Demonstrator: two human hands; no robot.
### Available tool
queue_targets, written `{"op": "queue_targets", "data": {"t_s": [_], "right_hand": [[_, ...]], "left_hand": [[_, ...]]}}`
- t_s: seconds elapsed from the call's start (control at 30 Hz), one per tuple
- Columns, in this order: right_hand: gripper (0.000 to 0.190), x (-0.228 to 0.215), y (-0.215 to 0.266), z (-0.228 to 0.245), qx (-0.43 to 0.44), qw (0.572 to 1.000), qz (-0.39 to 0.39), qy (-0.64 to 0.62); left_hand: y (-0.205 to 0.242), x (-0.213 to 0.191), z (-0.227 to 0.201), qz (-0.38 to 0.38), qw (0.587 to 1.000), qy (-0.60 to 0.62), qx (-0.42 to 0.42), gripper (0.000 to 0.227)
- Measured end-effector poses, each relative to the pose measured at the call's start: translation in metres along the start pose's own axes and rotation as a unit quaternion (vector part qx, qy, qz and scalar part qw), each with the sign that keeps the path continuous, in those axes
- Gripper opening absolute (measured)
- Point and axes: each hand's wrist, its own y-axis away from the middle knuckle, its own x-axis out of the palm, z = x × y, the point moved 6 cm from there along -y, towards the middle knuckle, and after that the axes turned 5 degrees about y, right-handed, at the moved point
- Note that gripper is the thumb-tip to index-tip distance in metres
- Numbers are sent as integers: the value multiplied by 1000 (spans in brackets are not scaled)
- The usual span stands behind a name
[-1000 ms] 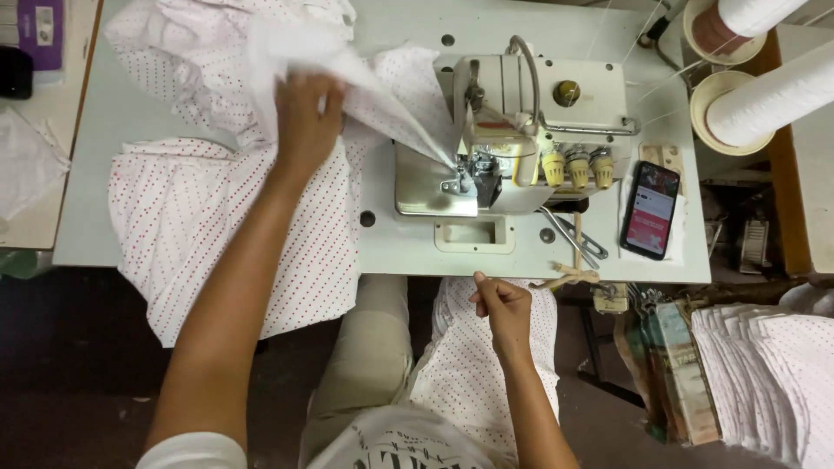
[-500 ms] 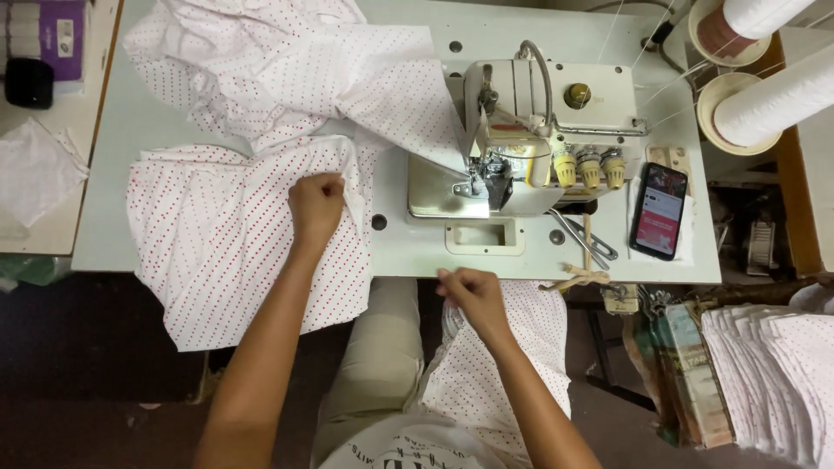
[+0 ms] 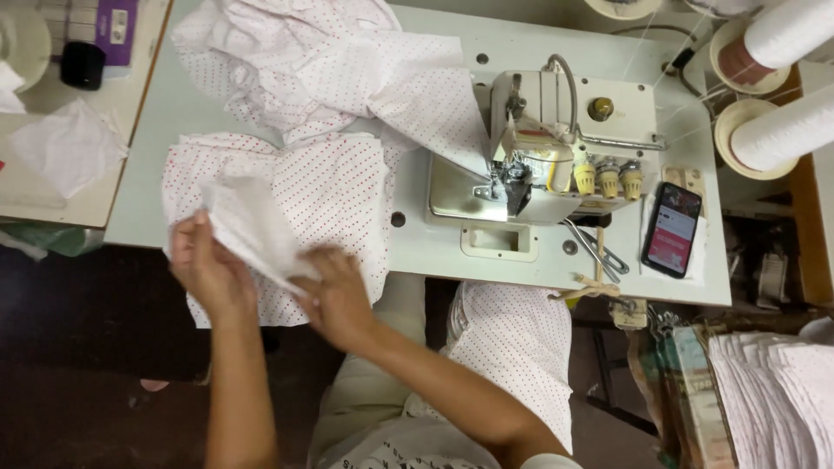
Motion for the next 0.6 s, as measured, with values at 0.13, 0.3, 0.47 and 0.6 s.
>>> {"op": "queue_targets", "data": {"t_s": [0.13,0.3,0.47,0.6], "right_hand": [[8,-24,4,11,55,933,-79,-346],[9,-117,28,-19,234,854,-88,-455],[23,-108,123,-110,439,793,-136,-401],[23,-119,170,-139,511,768,-150,-356]], "left_hand": [[26,79,-65,116,982,-63,138,24],[112,208,-44,401,868,-187,226,10],[153,214,106,490,773,-299,271,17],[175,203,148,490,707,-365,355,36]]}}
